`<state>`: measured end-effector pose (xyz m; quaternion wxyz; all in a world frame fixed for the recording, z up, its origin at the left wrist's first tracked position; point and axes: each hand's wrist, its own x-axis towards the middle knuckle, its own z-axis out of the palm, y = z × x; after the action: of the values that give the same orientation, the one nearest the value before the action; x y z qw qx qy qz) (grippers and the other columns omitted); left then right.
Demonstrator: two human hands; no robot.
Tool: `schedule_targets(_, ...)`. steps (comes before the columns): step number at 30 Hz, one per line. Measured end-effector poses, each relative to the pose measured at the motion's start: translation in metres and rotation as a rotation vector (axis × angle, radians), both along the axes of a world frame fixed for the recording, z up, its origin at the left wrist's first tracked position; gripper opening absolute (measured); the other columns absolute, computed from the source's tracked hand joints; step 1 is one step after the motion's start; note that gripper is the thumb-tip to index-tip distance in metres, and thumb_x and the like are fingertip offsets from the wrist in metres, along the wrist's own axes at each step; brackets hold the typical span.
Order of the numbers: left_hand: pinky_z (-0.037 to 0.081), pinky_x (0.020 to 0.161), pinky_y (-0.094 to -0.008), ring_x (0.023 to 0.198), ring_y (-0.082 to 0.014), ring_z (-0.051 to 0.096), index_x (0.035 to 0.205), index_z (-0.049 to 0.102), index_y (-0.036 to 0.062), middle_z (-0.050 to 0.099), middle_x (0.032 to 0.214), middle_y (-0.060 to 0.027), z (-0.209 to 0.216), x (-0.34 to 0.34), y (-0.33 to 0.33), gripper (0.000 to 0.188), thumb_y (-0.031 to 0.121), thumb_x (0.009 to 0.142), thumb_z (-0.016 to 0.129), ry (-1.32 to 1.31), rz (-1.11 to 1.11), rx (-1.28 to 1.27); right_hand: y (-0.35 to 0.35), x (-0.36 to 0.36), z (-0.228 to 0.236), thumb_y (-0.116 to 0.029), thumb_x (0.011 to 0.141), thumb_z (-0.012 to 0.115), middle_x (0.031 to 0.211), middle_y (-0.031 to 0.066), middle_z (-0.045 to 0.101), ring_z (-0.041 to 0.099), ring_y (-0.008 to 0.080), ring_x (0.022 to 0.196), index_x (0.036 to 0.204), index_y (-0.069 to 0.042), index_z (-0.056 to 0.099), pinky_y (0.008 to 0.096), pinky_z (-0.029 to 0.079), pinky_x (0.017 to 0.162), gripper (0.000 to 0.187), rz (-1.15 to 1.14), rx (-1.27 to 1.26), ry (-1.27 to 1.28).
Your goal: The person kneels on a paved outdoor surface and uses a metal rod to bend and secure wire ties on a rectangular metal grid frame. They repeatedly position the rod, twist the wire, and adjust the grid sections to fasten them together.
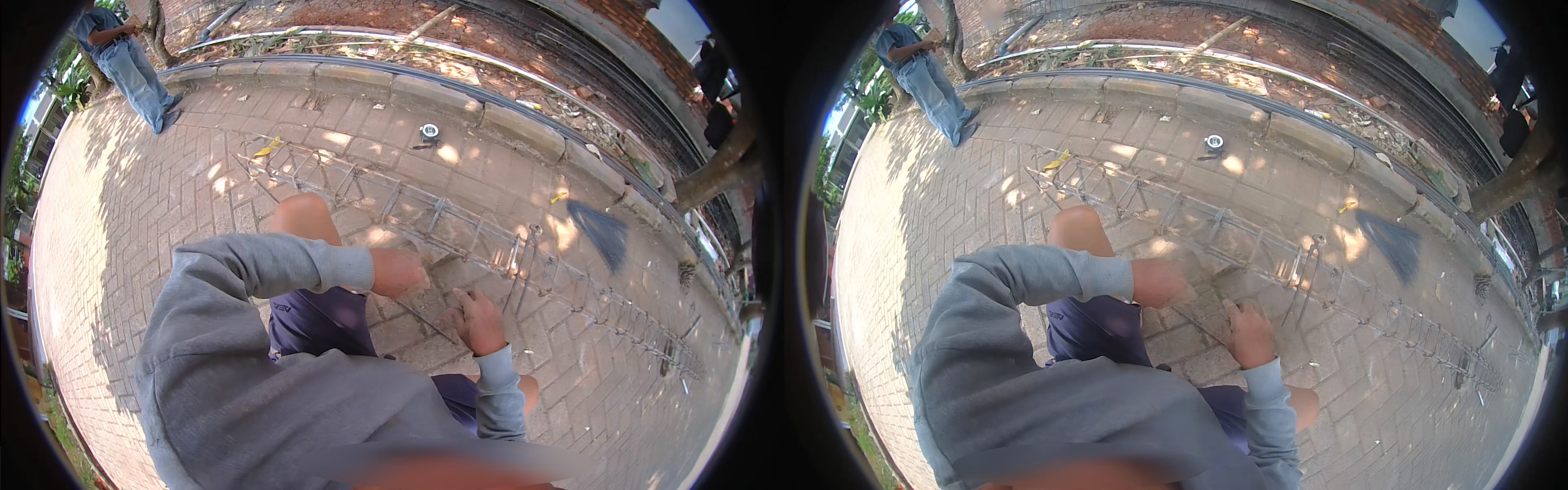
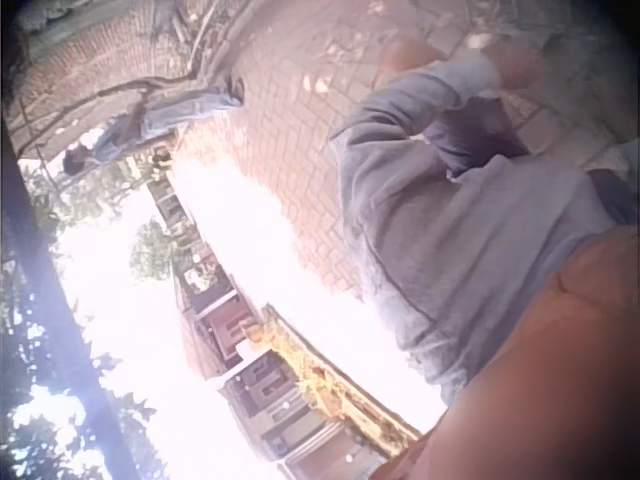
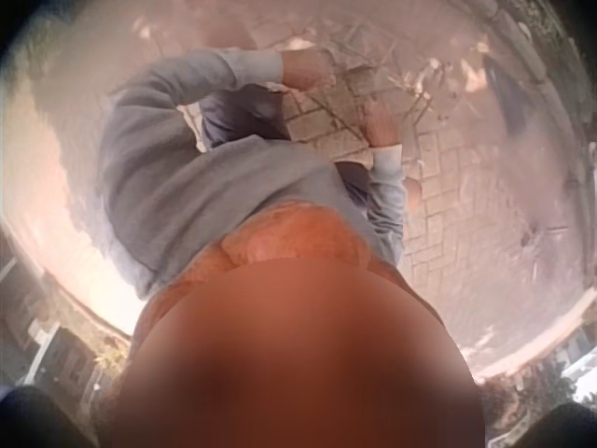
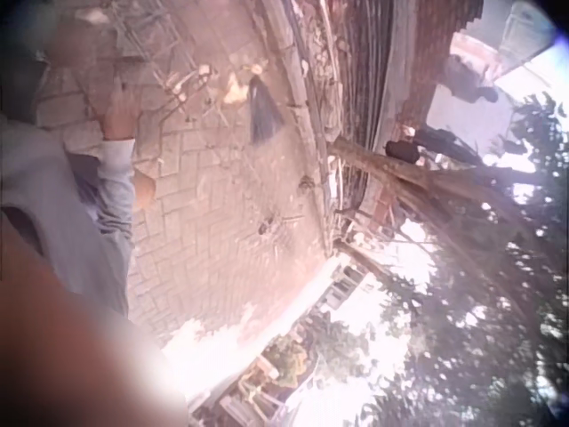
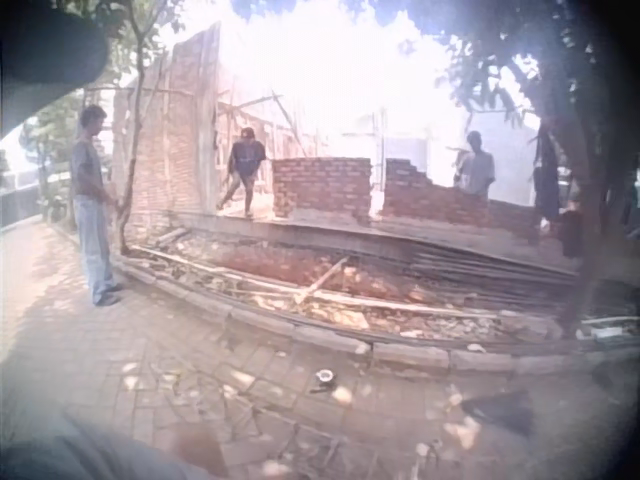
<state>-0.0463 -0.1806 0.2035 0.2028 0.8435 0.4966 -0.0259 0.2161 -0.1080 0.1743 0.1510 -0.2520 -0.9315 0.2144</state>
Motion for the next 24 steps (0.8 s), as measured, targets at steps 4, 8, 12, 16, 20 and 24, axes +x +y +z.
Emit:
schedule_targets(4,0.056,0.074,-0.0477,0.086,-0.0343,0.069,0.111,0.064,0.0086,0.067,0.091,-0.0141,-0.014,-0.013,0.029,0.028,0.014,0.084,0.063,-0.279,-0.098,0.179,0.011,-0.012,0.040,-0.016,0.091,0.070,0.087,0.0162,0.072,0.071,0.0315,0.079,0.129,-0.005,0.068,0.0426,0.054,0.071,0.039,-0.093,-0.780,0.145)
schedule_targets(8,0.056,0.074,-0.0462,0.084,-0.0328,0.069,0.127,0.060,0.0090,0.066,0.089,-0.0101,-0.016,-0.049,0.044,0.044,0.014,0.083,0.063,-0.019,-0.462,0.235,0.011,-0.034,0.061,-0.013,0.094,0.066,0.084,0.0180,0.072,0.070,0.0313,0.076,0.118,-0.004,0.073,0.0411,0.053,0.070,0.026,-0.152,-0.935,-0.098)
schedule_targets(12,0.056,0.076,-0.0462,0.093,-0.0326,0.069,0.137,0.057,0.0131,0.065,0.099,-0.0106,-0.026,-0.079,0.068,0.060,0.017,0.078,0.070,-0.094,-0.537,0.187,0.007,-0.068,0.055,-0.012,0.095,0.062,0.084,0.0201,0.072,0.070,0.0304,0.075,0.110,-0.001,0.075,0.0397,0.052,0.069,0.022,-0.101,-0.458,-0.158)
schedule_targets(16,0.054,0.091,-0.0448,0.112,-0.0339,0.064,0.146,0.053,0.0207,0.061,0.126,-0.0171,-0.051,-0.111,0.122,0.068,0.028,0.082,0.076,-0.463,-0.001,0.529,0.054,-0.082,0.022,-0.012,0.094,0.062,0.065,0.0084,0.061,0.059,0.0147,0.056,0.105,0.004,0.076,0.0330,0.049,0.054,0.024,-0.481,-0.430,-0.054)
schedule_targets(20,0.046,0.107,-0.0464,0.125,-0.0375,0.058,0.136,0.063,0.0141,0.061,0.136,-0.0158,-0.097,-0.158,0.203,0.056,0.041,0.087,0.069,-0.733,0.975,0.424,0.106,-0.069,-0.045,-0.012,0.089,0.061,0.067,0.0068,0.063,0.061,0.0158,0.058,0.105,0.004,0.077,0.0328,0.054,0.055,0.027,-0.727,-0.704,-0.115)
schedule_targets(24,0.049,0.104,-0.0473,0.120,-0.0394,0.063,0.124,0.070,0.0081,0.065,0.132,-0.0177,-0.152,-0.167,0.220,0.053,0.046,0.088,0.065,-0.436,0.990,-0.064,0.120,-0.084,-0.121,-0.012,0.089,0.062,0.069,0.0048,0.063,0.061,0.0157,0.060,0.105,0.006,0.076,0.0329,0.055,0.054,0.028,-0.731,-0.582,-0.203)
